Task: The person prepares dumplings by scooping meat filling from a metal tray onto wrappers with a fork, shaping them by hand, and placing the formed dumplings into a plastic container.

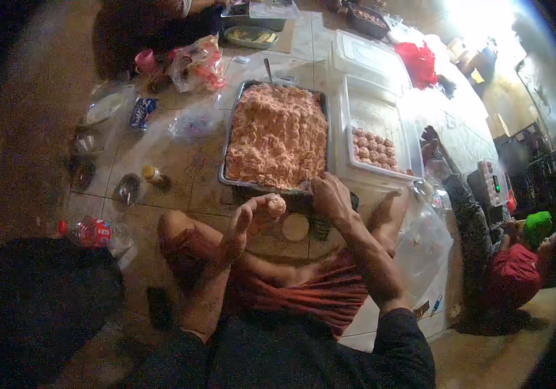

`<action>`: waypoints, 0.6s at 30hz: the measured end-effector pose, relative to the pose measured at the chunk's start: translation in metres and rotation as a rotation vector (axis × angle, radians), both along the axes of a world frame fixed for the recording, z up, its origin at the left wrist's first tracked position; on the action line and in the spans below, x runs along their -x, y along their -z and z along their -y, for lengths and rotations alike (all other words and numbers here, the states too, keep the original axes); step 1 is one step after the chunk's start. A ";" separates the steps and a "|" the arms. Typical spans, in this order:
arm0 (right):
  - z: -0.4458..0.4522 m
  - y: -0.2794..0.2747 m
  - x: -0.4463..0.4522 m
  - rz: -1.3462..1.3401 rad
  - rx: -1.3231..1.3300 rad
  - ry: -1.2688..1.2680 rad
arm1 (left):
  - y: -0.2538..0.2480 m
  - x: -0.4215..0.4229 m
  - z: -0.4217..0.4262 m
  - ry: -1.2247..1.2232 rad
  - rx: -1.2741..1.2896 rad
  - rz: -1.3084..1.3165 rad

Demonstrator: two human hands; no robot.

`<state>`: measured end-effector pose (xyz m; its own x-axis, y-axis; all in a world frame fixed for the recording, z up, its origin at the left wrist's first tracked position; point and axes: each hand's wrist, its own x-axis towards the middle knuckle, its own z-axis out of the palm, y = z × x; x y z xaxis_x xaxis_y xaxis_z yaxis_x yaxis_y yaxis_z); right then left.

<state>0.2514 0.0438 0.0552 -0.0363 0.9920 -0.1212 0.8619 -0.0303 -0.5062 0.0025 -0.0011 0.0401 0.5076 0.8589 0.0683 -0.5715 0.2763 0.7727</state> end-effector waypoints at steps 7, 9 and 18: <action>0.044 -0.067 0.024 -0.270 -0.266 -0.197 | -0.004 -0.022 -0.016 0.037 -0.132 -0.062; 0.044 -0.059 0.024 -0.381 -0.223 -0.165 | 0.019 -0.034 -0.024 0.063 -0.229 -0.011; -0.006 -0.107 -0.140 -0.591 -0.102 0.250 | 0.063 0.065 -0.034 0.169 -0.152 -0.164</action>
